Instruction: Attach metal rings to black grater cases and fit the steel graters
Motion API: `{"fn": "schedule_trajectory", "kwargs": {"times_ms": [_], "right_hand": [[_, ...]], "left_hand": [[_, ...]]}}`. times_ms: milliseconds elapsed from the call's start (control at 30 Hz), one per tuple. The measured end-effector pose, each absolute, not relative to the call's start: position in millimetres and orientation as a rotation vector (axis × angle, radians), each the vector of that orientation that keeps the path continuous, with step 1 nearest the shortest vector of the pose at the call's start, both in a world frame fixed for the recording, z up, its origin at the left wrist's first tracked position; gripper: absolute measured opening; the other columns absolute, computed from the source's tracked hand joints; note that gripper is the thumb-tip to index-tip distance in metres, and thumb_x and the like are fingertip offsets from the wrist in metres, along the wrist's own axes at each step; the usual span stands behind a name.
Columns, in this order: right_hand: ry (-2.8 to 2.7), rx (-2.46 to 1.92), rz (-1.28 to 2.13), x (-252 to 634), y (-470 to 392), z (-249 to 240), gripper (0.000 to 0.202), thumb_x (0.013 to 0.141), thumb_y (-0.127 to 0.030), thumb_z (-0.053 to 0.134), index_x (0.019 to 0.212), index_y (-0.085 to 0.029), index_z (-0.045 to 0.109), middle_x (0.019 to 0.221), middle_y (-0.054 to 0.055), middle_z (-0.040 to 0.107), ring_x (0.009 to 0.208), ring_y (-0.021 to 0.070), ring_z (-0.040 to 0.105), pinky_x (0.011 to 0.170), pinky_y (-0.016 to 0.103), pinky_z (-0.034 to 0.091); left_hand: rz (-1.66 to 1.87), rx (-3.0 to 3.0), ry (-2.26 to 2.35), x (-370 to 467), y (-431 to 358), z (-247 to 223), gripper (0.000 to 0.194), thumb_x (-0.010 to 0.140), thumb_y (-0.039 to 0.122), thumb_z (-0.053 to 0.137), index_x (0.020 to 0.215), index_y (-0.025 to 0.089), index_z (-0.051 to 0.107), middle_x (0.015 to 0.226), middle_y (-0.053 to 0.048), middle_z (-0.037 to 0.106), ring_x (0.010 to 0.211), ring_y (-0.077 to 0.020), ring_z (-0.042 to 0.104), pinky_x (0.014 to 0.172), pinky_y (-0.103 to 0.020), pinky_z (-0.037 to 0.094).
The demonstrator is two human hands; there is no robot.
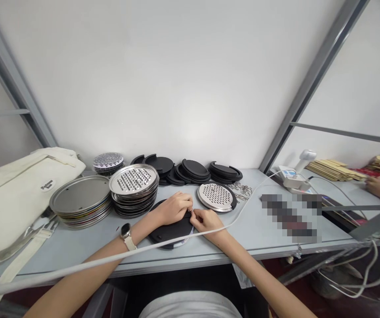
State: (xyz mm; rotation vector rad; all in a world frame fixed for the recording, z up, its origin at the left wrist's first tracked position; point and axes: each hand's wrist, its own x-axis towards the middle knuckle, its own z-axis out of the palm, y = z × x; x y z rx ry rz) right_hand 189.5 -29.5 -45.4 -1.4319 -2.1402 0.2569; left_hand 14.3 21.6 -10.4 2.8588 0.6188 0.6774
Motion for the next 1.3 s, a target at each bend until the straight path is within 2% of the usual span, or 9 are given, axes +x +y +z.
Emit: {"fn": "schedule_trajectory", "kwargs": {"times_ms": [733,1100,1300], "right_hand": [[-2.117,-1.394,0.257,188.2,-30.0,-46.6,0.028,0.085,-0.023,0.045,0.059,-0.018,0.049,0.05,-0.004,0.045,0.045,0.0078,0.033,0.049,0.022,0.021],[-2.121,-1.396,0.276,188.5,-31.0,-44.3,0.026,0.083,-0.022,0.046,0.057,-0.019,0.046,0.05,-0.005,0.044,0.045,0.0079,0.034,0.049,0.022,0.022],[-2.129,-1.401,0.282,189.1,-31.3,-44.1,0.027,0.084,-0.023,0.046,0.057,-0.019,0.047,0.049,-0.006,0.039,0.045,0.0077,0.03,0.048,0.023,0.019]], "left_hand": [[0.645,2.862,0.604,13.2,24.2,-11.8,0.029,0.08,0.0,0.034,0.075,0.015,0.059,0.085,-0.005,0.064,0.081,-0.0164,0.056,0.083,-0.03,0.039],[0.629,2.852,0.594,13.1,22.4,-9.4,0.029,0.08,0.001,0.036,0.075,0.016,0.06,0.086,-0.004,0.063,0.081,-0.016,0.055,0.083,-0.028,0.04],[0.576,2.875,0.59,11.4,17.5,-2.9,0.025,0.087,0.006,0.038,0.081,0.017,0.059,0.087,-0.004,0.061,0.083,-0.0166,0.055,0.083,-0.028,0.041]]}}
